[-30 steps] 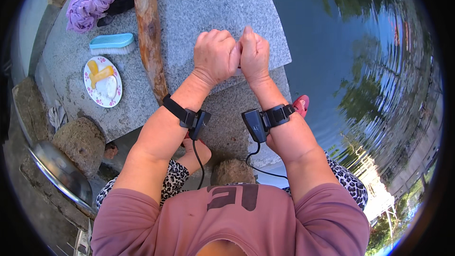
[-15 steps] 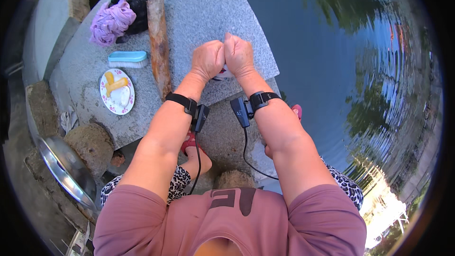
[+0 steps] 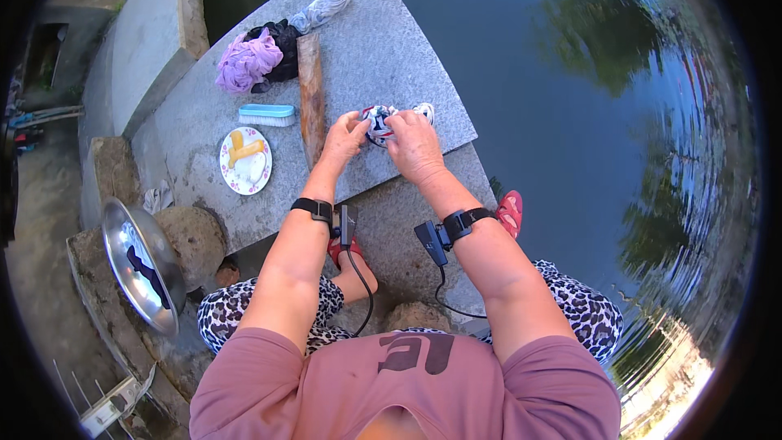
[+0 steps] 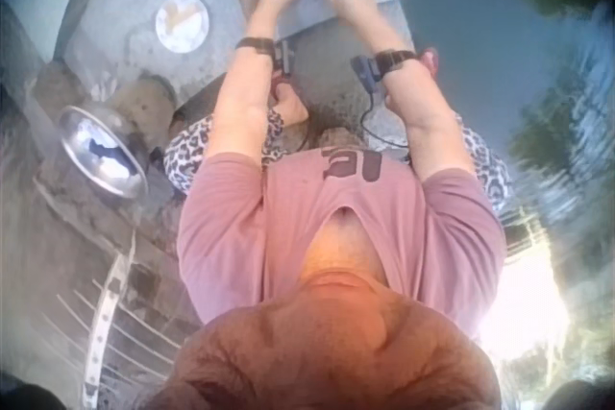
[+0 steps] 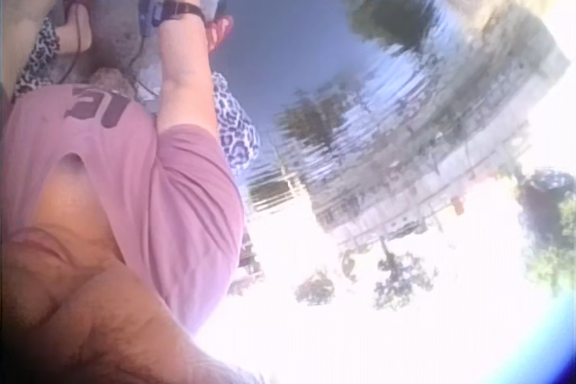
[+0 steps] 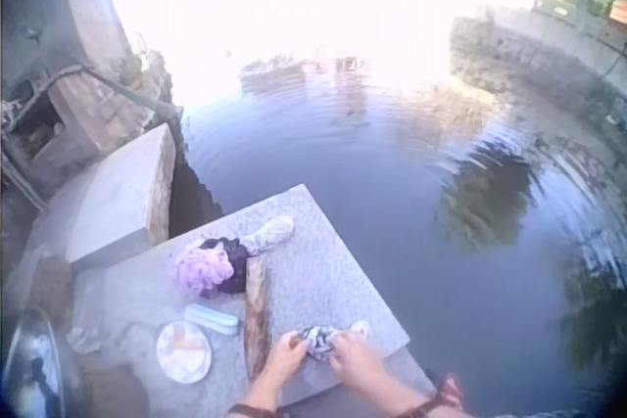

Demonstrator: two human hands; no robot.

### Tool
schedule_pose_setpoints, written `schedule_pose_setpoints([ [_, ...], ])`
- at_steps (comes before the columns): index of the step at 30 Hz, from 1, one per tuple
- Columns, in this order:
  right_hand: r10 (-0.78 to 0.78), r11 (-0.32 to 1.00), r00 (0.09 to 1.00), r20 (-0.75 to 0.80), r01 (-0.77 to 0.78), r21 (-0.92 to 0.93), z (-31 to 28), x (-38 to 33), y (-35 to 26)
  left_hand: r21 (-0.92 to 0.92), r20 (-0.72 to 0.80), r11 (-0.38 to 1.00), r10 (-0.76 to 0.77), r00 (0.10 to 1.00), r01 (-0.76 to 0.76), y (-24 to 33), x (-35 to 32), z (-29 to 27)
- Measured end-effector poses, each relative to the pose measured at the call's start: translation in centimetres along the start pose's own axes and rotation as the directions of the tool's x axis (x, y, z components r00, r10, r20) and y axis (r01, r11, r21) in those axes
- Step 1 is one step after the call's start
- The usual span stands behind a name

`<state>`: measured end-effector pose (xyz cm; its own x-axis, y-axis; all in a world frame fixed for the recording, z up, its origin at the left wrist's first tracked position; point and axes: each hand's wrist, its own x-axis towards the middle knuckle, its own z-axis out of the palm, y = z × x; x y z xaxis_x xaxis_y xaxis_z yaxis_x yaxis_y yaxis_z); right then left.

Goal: Washing clothes by beating them with a wooden stick on a stone slab and rinsing them in water.

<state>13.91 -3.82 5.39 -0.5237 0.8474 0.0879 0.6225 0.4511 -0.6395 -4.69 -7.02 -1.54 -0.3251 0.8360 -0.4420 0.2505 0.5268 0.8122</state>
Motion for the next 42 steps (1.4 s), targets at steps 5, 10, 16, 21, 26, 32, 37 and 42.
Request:
schedule_pose_setpoints([
  [5,0.011,0.981,0.997,0.074,0.004,-0.194,-0.1,-0.1,0.2,-0.055,0.020,0.997,-0.057,0.998,0.058,-0.7,0.6,0.8],
  [10,0.063,0.978,0.988,0.140,-0.033,-0.205,-0.4,1.1,2.1,-0.142,0.143,0.981,-0.112,0.983,0.132,0.7,1.6,0.8],
  [16,0.428,0.692,0.876,0.221,-0.475,0.543,-1.9,1.5,7.8,-0.651,0.046,0.758,0.009,0.999,0.023,4.7,1.9,-1.3],
  [21,0.535,0.412,0.726,0.432,-0.670,0.618,-3.9,0.1,11.0,-0.815,-0.115,0.524,0.273,0.955,-0.247,13.6,0.7,-4.5],
  [26,0.541,0.836,0.833,0.113,-0.547,0.027,-6.1,1.3,8.9,-0.557,0.160,0.796,0.382,0.910,-0.236,14.5,-0.7,-3.4],
  [32,-0.305,0.923,0.908,0.288,0.207,0.325,-11.7,6.7,-0.6,-0.417,0.467,0.867,0.462,0.754,-0.273,16.0,-3.6,-2.4],
  [37,-0.013,0.969,0.994,0.105,-0.014,0.248,-15.5,8.4,3.0,-0.546,0.168,0.728,0.580,0.797,-0.414,15.7,-2.0,-0.3],
  [42,0.245,0.650,0.883,-0.401,0.158,0.744,-25.5,11.7,8.2,0.194,-0.020,0.915,0.366,0.931,-0.355,8.0,1.9,0.6],
])
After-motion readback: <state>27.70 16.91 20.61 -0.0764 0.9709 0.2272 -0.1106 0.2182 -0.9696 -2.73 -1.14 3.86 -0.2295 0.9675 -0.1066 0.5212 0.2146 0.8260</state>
